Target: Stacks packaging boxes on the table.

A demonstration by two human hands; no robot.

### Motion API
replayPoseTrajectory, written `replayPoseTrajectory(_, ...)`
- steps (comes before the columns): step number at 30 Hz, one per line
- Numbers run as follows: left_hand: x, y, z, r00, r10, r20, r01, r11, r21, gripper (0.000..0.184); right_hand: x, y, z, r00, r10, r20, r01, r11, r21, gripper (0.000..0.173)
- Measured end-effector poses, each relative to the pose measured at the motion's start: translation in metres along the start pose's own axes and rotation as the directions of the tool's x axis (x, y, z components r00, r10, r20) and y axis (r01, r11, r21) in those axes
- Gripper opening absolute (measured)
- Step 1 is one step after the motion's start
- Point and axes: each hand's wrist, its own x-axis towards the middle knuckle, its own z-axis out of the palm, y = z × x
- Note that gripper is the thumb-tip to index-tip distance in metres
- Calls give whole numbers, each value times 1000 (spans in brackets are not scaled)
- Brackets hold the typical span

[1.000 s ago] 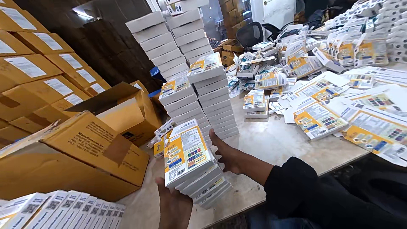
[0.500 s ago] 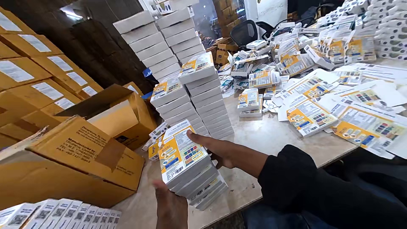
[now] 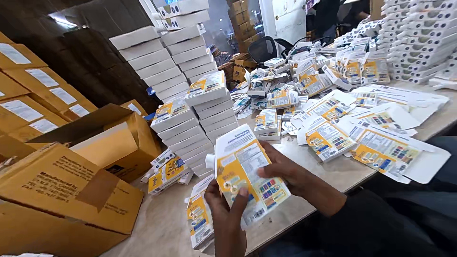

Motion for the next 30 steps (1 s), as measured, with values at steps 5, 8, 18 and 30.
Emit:
replayPoseTrajectory(5, 4, -15, 6, 983, -71, 169, 66, 997, 33, 120, -18, -8, -38, 964, -211, 164, 252, 923, -292, 120)
replayPoseTrajectory(8, 12, -25, 8, 946, 127, 298, -197, 956, 219, 123, -18, -6, -65, 935, -238, 263, 331, 851, -408, 132)
replayPoseTrajectory(18, 16, -85, -11, 845, 190, 501, -429, 799, 420, 155, -33, 40, -105, 955, -53, 291, 229, 755, -614, 152)
replayPoseTrajectory(30, 4, -107, -24, 904, -52, 424, -205, 818, 538, 126, -34, 55, -113, 942, -62, 331, 268, 732, -626, 143)
